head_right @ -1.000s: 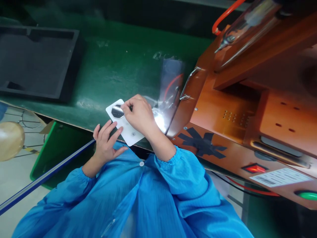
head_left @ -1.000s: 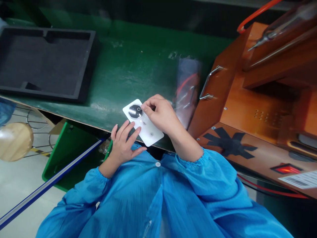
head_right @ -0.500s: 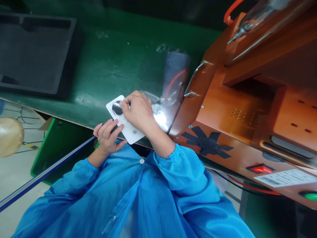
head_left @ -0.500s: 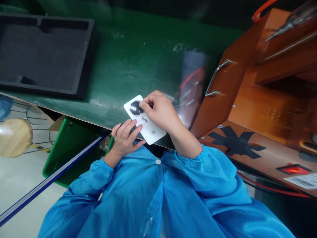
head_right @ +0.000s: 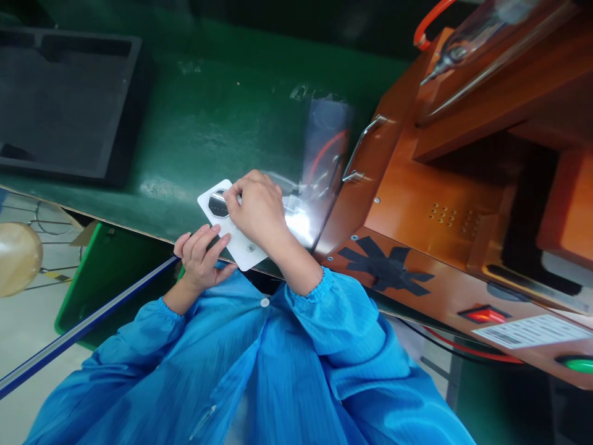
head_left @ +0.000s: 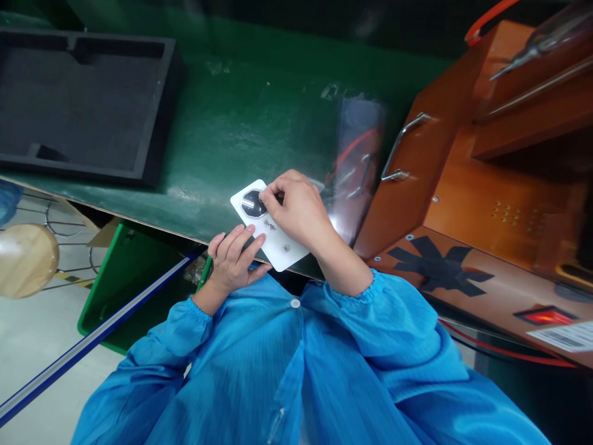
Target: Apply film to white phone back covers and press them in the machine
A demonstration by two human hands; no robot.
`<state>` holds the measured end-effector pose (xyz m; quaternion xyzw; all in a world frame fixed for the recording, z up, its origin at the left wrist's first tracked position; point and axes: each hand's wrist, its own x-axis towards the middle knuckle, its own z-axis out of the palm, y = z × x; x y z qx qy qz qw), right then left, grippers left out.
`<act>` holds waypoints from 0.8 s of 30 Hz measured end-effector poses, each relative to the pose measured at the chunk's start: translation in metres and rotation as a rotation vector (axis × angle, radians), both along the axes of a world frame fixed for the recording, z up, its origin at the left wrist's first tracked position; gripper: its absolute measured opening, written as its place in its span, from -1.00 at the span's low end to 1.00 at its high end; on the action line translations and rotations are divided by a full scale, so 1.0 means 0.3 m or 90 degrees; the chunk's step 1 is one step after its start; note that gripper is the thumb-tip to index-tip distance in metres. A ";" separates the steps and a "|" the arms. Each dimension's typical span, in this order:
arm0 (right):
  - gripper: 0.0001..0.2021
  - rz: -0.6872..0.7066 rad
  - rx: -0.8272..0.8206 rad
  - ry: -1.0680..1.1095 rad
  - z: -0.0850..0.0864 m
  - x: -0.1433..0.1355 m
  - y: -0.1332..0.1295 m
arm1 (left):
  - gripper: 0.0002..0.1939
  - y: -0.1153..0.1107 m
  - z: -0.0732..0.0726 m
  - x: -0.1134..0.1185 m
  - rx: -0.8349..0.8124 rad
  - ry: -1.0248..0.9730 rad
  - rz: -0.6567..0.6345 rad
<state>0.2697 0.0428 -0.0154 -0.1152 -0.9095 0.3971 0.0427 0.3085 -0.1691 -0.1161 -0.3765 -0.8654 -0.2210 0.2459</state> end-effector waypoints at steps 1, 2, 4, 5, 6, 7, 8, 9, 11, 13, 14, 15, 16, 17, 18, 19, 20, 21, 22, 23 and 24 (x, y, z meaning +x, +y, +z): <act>-0.81 -0.002 0.004 -0.001 0.001 0.000 -0.001 | -0.35 0.000 0.001 0.000 -0.002 0.002 0.001; -0.81 -0.004 0.008 -0.004 0.002 -0.001 -0.002 | -0.35 0.002 0.003 -0.001 -0.003 0.009 0.001; -0.81 -0.008 0.013 -0.011 0.006 -0.002 -0.004 | -0.36 0.005 0.010 -0.003 0.000 0.038 0.001; -0.81 -0.009 0.015 -0.014 0.008 -0.002 -0.005 | -0.36 0.007 0.014 -0.004 0.003 0.053 -0.002; -0.82 -0.010 0.017 -0.016 0.009 -0.002 -0.007 | -0.37 0.008 0.016 -0.004 0.007 0.062 -0.004; -0.82 -0.011 0.019 -0.017 0.010 -0.003 -0.008 | -0.37 0.008 0.017 -0.004 0.010 0.062 -0.005; -0.82 -0.011 0.023 -0.015 0.011 -0.003 -0.009 | -0.38 0.006 0.015 -0.004 0.011 0.053 -0.004; -0.82 -0.011 0.027 -0.013 0.011 -0.003 -0.010 | -0.37 0.004 0.010 -0.003 0.009 0.038 -0.003; -0.83 -0.012 0.036 -0.013 0.007 -0.003 -0.014 | -0.36 -0.003 -0.003 -0.001 -0.003 -0.004 -0.001; -0.83 -0.014 0.045 -0.013 0.001 -0.003 -0.017 | -0.34 -0.008 -0.015 0.000 -0.008 -0.032 0.000; -0.83 -0.016 0.048 -0.010 -0.002 -0.003 -0.018 | -0.34 -0.009 -0.018 0.000 -0.007 -0.032 0.000; -0.83 -0.018 0.051 -0.004 -0.006 -0.003 -0.020 | -0.35 -0.009 -0.018 0.000 -0.007 -0.023 0.002; -0.83 -0.019 0.055 0.005 -0.009 -0.003 -0.022 | -0.35 -0.008 -0.016 0.000 -0.008 -0.008 0.004; -0.83 -0.019 0.058 0.013 -0.012 -0.002 -0.023 | -0.36 -0.006 -0.012 0.000 -0.012 0.011 0.007; -0.82 -0.018 0.062 0.017 -0.014 -0.002 -0.025 | -0.36 -0.004 -0.006 -0.001 -0.021 0.029 0.010; -0.82 -0.018 0.067 0.018 -0.014 -0.002 -0.027 | -0.36 -0.001 0.001 -0.002 -0.030 0.045 0.013; -0.83 -0.018 0.073 0.015 -0.014 -0.002 -0.029 | -0.36 0.001 0.009 -0.003 -0.036 0.059 0.016; -0.83 -0.018 0.079 0.010 -0.012 -0.002 -0.031 | -0.37 0.003 0.015 -0.004 -0.040 0.070 0.018; -0.83 -0.019 0.085 0.007 -0.010 -0.001 -0.034 | -0.37 0.004 0.021 -0.006 -0.040 0.077 0.018; -0.83 -0.021 0.091 0.005 -0.008 0.000 -0.036 | -0.38 0.006 0.026 -0.007 -0.038 0.083 0.015; -0.83 -0.023 0.098 0.005 -0.005 0.001 -0.039 | -0.39 0.007 0.030 -0.009 -0.033 0.085 0.013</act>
